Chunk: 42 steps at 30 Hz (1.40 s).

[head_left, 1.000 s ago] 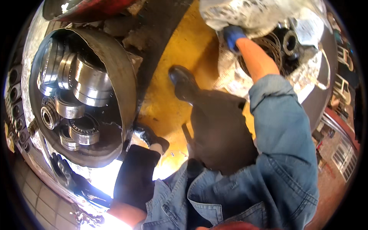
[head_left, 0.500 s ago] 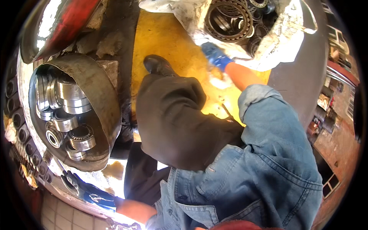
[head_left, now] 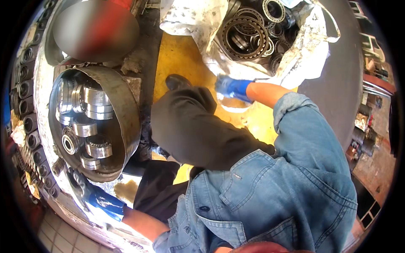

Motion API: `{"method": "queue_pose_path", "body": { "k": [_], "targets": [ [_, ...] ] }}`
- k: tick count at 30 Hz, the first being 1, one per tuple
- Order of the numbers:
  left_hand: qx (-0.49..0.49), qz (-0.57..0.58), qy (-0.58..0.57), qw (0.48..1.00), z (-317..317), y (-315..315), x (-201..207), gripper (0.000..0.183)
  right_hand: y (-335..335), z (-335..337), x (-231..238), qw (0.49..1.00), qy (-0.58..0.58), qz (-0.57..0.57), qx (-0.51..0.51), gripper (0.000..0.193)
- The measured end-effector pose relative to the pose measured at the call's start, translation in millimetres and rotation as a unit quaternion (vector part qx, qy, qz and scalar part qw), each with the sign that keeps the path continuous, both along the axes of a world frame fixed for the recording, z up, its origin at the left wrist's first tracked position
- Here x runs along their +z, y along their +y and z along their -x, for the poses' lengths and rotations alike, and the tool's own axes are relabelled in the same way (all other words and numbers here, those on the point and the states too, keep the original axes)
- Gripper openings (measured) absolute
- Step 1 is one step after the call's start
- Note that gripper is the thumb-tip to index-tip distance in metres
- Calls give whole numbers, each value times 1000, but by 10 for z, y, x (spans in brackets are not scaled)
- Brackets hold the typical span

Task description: The person takes large metal bearings from a sack and places them into a tub of liquid to clean them, then handles the bearings within the tub.

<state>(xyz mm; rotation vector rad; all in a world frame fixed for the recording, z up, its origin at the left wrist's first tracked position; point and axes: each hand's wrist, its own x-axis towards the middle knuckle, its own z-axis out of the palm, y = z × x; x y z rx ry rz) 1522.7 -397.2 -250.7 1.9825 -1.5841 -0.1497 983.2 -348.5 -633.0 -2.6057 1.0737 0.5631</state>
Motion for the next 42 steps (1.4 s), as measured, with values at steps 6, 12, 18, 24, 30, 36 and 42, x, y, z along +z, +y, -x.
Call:
{"method": "queue_pose_path", "body": {
  "k": [6,12,18,24,30,36,42],
  "targets": [
    [29,59,136,989,126,158,152,45,697,107,96,995,-79,-58,8,8],
    [51,103,261,958,137,360,-14,46,1041,1201,-175,944,-120,-220,-214,7],
    [74,155,302,938,-298,553,268,47,-152,1080,1553,984,62,-15,-168,21],
    [117,162,445,873,-672,595,-175,48,-1376,596,3402,897,-250,252,-263,29],
    [133,46,401,905,-1192,527,-749,54,-1987,-1882,3959,848,-498,121,-133,35],
    [198,-121,307,923,-1031,108,-1122,66,-1774,-3830,3225,843,-470,-175,-196,33],
    [253,-240,290,892,-657,-337,-1188,77,-1912,-4469,2540,883,-274,-267,-274,42]
  ]
}}
